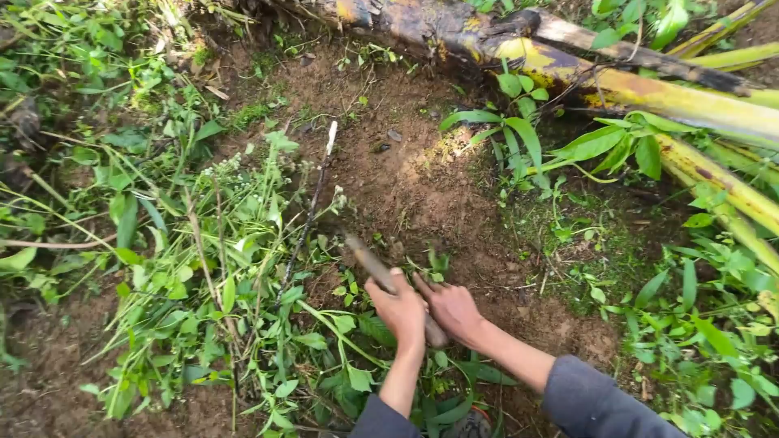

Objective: A person is clearing weeds and grass from a patch of soil using a hand sickle and their hands, working around a fallen banana tree.

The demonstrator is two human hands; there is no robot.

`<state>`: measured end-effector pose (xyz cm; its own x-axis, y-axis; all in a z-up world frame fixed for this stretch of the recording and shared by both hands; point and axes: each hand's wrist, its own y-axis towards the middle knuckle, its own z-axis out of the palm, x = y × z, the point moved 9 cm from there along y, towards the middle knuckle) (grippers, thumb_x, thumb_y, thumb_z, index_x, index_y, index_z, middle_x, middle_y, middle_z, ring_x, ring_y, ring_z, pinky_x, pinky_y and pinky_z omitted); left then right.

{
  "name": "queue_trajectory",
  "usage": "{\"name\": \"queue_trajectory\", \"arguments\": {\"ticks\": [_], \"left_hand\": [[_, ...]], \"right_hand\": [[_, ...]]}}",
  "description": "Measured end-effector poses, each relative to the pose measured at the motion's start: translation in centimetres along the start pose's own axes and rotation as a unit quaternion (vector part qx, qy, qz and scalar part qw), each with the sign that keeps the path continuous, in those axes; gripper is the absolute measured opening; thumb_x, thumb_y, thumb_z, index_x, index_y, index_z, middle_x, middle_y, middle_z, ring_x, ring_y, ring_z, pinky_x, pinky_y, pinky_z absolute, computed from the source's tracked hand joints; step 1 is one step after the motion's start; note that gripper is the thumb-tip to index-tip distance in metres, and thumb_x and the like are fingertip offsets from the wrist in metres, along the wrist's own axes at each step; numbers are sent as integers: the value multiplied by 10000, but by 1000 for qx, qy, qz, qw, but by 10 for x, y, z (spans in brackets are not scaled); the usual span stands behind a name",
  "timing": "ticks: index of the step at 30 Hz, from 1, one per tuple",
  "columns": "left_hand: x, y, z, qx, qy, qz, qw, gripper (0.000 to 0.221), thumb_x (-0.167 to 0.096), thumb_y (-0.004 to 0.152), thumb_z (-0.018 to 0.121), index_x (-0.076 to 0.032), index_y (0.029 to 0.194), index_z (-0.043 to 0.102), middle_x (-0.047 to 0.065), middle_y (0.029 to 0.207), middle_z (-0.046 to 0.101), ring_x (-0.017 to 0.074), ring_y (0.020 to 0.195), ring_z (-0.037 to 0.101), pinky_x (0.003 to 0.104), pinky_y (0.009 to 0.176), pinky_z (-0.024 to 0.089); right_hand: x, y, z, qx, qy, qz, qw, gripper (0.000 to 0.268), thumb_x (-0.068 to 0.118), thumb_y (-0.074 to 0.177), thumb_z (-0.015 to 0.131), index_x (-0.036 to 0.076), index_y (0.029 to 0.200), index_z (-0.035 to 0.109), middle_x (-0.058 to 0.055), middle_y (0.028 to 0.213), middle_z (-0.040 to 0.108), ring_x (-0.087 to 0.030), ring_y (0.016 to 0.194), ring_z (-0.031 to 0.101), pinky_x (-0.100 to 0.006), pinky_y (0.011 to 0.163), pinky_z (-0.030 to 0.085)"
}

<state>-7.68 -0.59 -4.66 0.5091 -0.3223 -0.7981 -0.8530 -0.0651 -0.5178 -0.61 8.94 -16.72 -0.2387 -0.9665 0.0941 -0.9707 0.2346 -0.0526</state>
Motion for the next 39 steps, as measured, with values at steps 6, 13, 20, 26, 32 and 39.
{"name": "queue_trajectory", "arguments": {"ticks": [6, 13, 20, 26, 32, 39], "left_hand": [[7, 4, 34, 168, -30, 23, 985, 609, -221, 936, 640, 39, 1405, 352, 162, 796, 645, 186, 432, 618, 297, 430, 526], [46, -7, 43, 287, 101, -37, 952, 327, -279, 1021, 498, -80, 1276, 548, 79, 1030, 649, 232, 812, 661, 389, 681, 546], [62, -5, 87, 351, 304, 70, 883, 480, -421, 1095, 381, -18, 1198, 621, 209, 869, 701, 313, 752, 733, 438, 664, 579], [52, 40, 152, 365, 340, 64, 864, 776, -625, 1000, 301, 14, 1251, 661, 279, 1173, 695, 452, 1201, 635, 557, 1004, 480], [103, 28, 110, 366, 231, 23, 901, 446, -382, 1112, 336, -58, 994, 619, -39, 590, 457, 119, 443, 443, 247, 414, 378], [47, -2, 76, 303, 312, 19, 900, 613, -526, 1032, 392, 4, 1168, 668, 300, 1011, 709, 452, 1098, 689, 546, 864, 531]], "right_hand": [[-45, -4, 32, -92, 64, 37, 993, 235, 297, 744, 607, 328, 974, 638, 177, 931, 624, -209, 507, 659, -374, 512, 564], [-81, -2, -29, -134, 198, 176, 955, 184, 273, 982, 587, 106, 1045, 631, -53, 946, 560, -266, 803, 642, -398, 600, 575], [-117, -28, 28, -129, 156, 224, 953, 115, 254, 962, 612, 141, 962, 636, -54, 883, 561, -304, 869, 674, -412, 670, 591], [-124, -27, 35, -118, 154, 245, 950, 166, 288, 965, 596, 131, 913, 593, -61, 871, 547, -313, 870, 655, -435, 657, 580], [-122, -19, 45, -111, 161, 243, 950, 111, 237, 963, 596, 138, 915, 612, -36, 853, 541, -269, 843, 661, -406, 654, 600], [-122, -25, 26, -134, 142, 237, 952, 132, 269, 951, 609, 140, 922, 605, -34, 827, 531, -285, 847, 658, -414, 635, 595]]}}
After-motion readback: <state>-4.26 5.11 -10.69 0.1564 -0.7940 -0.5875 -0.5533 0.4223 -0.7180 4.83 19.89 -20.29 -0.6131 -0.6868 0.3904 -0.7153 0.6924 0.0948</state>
